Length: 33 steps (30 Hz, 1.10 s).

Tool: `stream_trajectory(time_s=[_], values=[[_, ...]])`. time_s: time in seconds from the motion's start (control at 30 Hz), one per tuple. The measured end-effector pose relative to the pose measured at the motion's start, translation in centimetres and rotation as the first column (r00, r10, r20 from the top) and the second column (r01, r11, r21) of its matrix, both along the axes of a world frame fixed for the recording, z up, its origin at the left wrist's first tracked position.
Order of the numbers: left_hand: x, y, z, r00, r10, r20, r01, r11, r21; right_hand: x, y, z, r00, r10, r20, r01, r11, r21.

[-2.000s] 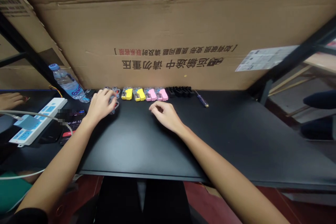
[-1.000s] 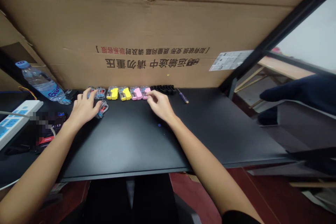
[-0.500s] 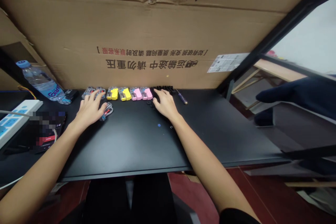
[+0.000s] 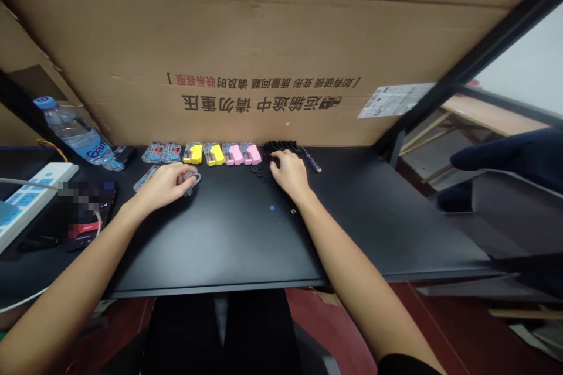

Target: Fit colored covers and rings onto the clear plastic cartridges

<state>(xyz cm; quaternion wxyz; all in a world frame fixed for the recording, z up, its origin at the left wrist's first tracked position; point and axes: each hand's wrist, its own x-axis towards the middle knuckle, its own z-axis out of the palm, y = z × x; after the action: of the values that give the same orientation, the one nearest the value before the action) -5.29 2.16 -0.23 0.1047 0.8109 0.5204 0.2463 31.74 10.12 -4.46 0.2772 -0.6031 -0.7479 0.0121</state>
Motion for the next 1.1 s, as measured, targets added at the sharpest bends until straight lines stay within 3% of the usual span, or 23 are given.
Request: stream_trajectory(time_s=[0.13, 0.2, 0.27, 0.37, 0.5, 0.6, 0.67, 0.8, 0.9, 0.97, 1.03, 1.1], values=[[0.0, 0.1, 0.0, 0.994, -0.076, 0.075, 0.071, 0.995, 0.065, -0.4, -0.5, 1.4, 0.995, -0.015, -0.096, 0.030, 0.987, 0.160], [0.1, -0.1, 0.2, 0.994, -0.072, 0.076, 0.065, 0.993, 0.095, -1.5, -1.3, 2.3, 0.981, 0.046, -0.190, -0.001, 0.973, 0.229], [0.6, -0.5, 0.4, 0.996, -0.062, 0.064, 0.054, 0.992, 0.116, -3.2, -2.4, 2.9, 0.937, 0.151, -0.314, -0.082, 0.971, 0.222], [1.9, -1.3, 0.5, 0.994, -0.074, 0.079, 0.066, 0.993, 0.097, -6.3, -4.7, 3.1, 0.806, 0.301, -0.510, -0.281, 0.952, 0.117], [3.8, -2.1, 0.0, 0.981, -0.129, 0.144, 0.125, 0.991, 0.039, -9.6, -7.6, 2.7, 0.610, 0.483, -0.629, -0.622, 0.783, -0.002], [4.3, -2.2, -0.2, 0.961, -0.175, 0.215, 0.176, 0.984, 0.016, -10.1, -8.3, 2.5, 0.539, 0.512, -0.668, -0.729, 0.682, -0.065], [4.2, -2.1, -0.2, 0.951, -0.175, 0.257, 0.182, 0.983, -0.003, -9.6, -7.9, 2.5, 0.534, 0.493, -0.687, -0.719, 0.692, -0.062], [3.8, -1.9, -0.2, 0.938, -0.143, 0.316, 0.166, 0.985, -0.046, -8.6, -6.9, 2.6, 0.530, 0.430, -0.731, -0.647, 0.763, -0.020], [3.8, -1.8, -0.2, 0.916, -0.128, 0.380, 0.155, 0.987, -0.039, -8.5, -6.8, 3.0, 0.556, 0.434, -0.709, -0.631, 0.775, -0.020], [3.8, -1.7, -0.1, 0.903, -0.119, 0.412, 0.143, 0.989, -0.028, -8.2, -6.7, 3.4, 0.623, 0.466, -0.628, -0.606, 0.795, -0.010], [3.7, -1.6, 0.0, 0.906, -0.107, 0.410, 0.122, 0.992, -0.011, -7.3, -6.1, 3.9, 0.730, 0.463, -0.502, -0.526, 0.850, 0.019], [3.6, -1.6, 0.2, 0.920, -0.095, 0.380, 0.099, 0.995, 0.008, -5.8, -5.1, 4.2, 0.852, 0.376, -0.364, -0.394, 0.919, 0.027]])
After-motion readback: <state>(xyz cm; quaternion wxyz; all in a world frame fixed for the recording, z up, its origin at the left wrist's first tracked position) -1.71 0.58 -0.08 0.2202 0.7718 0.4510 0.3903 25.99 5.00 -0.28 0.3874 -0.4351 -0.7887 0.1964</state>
